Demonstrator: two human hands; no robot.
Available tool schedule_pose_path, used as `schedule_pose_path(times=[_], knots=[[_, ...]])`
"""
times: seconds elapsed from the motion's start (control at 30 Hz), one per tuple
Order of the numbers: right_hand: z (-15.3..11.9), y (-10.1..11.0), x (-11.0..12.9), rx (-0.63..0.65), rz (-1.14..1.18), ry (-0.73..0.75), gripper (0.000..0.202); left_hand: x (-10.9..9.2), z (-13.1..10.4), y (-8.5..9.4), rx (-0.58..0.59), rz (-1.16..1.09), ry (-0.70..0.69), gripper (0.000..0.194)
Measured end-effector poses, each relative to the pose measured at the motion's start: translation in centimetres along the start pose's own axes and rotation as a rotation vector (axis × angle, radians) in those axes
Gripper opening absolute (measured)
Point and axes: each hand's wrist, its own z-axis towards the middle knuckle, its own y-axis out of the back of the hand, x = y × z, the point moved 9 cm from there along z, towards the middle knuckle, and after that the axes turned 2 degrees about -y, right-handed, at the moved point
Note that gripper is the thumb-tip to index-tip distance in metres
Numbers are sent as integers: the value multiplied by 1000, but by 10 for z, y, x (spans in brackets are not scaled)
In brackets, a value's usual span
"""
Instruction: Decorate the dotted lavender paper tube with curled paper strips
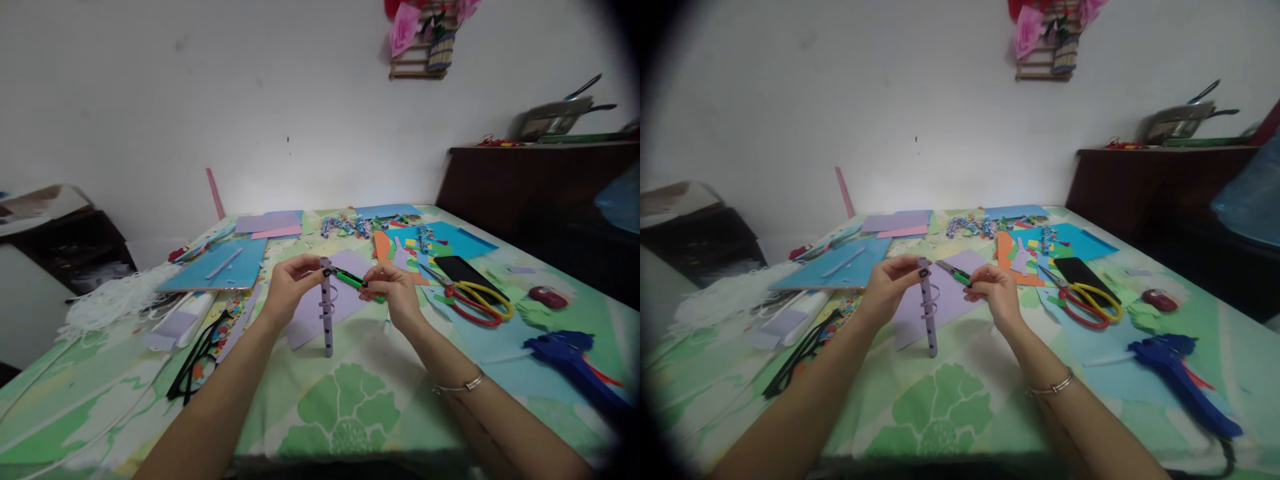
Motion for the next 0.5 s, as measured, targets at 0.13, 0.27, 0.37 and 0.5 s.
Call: schedule_pose_path(times=[0.13, 0.27, 0.37, 0.5], knots=[[-5, -7, 3, 44, -12, 17, 17, -6, -1, 0, 7, 64, -22, 16], [-7, -14, 5, 103, -60, 45, 20, -12, -3, -2, -2, 118, -46, 19], [-9, -26, -1, 195, -160, 39, 14, -14, -4, -4, -6, 141, -48, 19], [-15, -41, -5, 291, -180, 121, 29, -16, -5, -7, 4, 143, -70, 17]])
